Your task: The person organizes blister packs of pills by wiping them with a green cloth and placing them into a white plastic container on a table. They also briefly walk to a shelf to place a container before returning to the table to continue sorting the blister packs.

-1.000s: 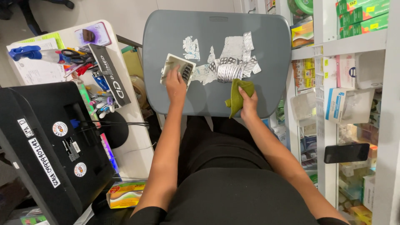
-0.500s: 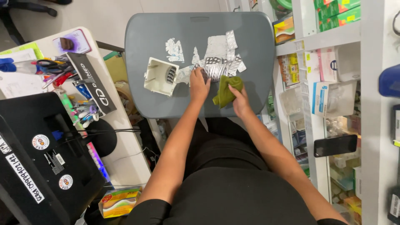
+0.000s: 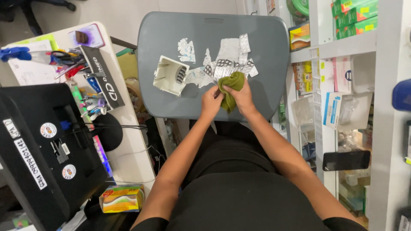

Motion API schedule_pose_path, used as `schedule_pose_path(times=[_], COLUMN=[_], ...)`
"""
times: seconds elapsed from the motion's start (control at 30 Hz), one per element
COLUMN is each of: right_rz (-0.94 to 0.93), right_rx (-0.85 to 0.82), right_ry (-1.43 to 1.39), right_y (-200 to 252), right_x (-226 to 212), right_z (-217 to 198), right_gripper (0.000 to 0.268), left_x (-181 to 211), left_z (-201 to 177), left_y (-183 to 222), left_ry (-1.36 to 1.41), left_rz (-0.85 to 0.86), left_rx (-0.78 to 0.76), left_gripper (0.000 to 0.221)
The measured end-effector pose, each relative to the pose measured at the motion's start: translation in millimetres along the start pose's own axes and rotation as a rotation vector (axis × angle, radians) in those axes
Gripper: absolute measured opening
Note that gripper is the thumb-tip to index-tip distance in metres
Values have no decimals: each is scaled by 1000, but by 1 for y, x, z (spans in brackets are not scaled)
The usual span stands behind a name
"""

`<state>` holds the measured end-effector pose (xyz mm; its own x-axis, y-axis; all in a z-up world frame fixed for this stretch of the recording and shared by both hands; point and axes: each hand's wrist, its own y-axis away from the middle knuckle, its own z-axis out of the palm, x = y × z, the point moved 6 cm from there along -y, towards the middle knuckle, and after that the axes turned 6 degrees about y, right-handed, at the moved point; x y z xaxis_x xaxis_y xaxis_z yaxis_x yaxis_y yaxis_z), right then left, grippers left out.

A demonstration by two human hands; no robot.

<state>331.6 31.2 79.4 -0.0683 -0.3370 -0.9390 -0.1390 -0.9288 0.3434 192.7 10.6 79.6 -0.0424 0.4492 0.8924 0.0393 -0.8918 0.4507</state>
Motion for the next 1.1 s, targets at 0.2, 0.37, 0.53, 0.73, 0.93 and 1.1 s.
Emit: schedule_pose_path(times=[0.2,0.37,0.53,0.73,0.93,1.1], right_rz=[66,-77,133,268,219,225], right_rx=[100,-154,-73,-401,-341,-246], right_ry=[81,343,30,-381,-168,-116], right_y=[-2,7,1,34,23,34], right_x=[11,-3,-10,-13,28,10], right_z=[12,31,47,97,115,146], right_gripper=[38,75,47,65,47,32], left_x=[-28,-39,-30,19,27,-4], left_z=[-18,-36,-51,-103,-132,-159], left_y=[-4,-4,10,34,43,33], left_ry=[267,186,434,121,86,263], left_rz=[5,-11,7,-6,-16,-77], left_rx=[6,94,30,121,24,-42], left_gripper=[44,32,43,35,38,41])
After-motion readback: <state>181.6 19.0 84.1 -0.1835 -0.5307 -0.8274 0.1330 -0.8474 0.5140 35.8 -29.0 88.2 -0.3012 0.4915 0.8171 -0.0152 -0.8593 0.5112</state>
